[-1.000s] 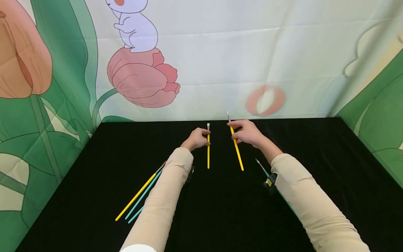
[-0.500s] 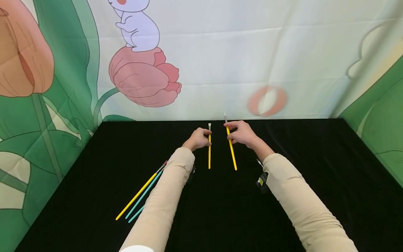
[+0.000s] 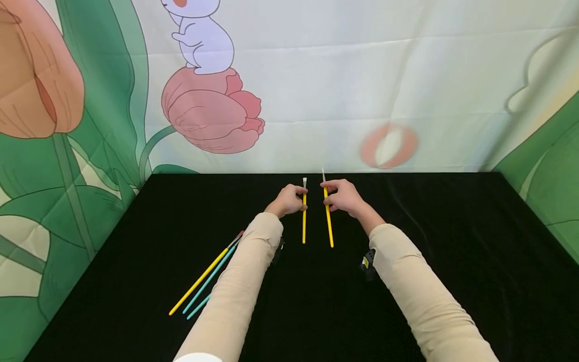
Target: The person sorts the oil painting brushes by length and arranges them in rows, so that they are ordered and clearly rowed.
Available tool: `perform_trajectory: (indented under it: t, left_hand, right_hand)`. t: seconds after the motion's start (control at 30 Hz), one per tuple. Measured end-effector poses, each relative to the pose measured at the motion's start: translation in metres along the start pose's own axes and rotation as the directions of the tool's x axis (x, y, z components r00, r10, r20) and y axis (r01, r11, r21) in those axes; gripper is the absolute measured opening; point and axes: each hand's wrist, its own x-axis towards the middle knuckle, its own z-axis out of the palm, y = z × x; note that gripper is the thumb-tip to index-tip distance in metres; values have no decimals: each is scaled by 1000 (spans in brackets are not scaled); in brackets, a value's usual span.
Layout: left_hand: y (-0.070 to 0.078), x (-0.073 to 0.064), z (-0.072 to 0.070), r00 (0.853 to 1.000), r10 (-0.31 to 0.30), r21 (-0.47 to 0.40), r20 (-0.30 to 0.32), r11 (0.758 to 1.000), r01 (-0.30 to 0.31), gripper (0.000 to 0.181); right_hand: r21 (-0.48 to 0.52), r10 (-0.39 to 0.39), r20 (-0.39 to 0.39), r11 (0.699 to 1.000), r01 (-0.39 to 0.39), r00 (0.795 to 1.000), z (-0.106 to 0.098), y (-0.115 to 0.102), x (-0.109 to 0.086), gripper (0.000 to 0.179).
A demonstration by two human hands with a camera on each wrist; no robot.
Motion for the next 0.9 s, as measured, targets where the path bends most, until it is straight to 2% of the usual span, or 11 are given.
perform_trajectory:
  t: [0.9]
  left_hand:
    - [-1, 1, -1, 1000, -1, -15, -7, 1000, 1, 50]
  right_hand:
    - [-46, 40, -3, 998, -40, 999, 18, -1, 18, 48]
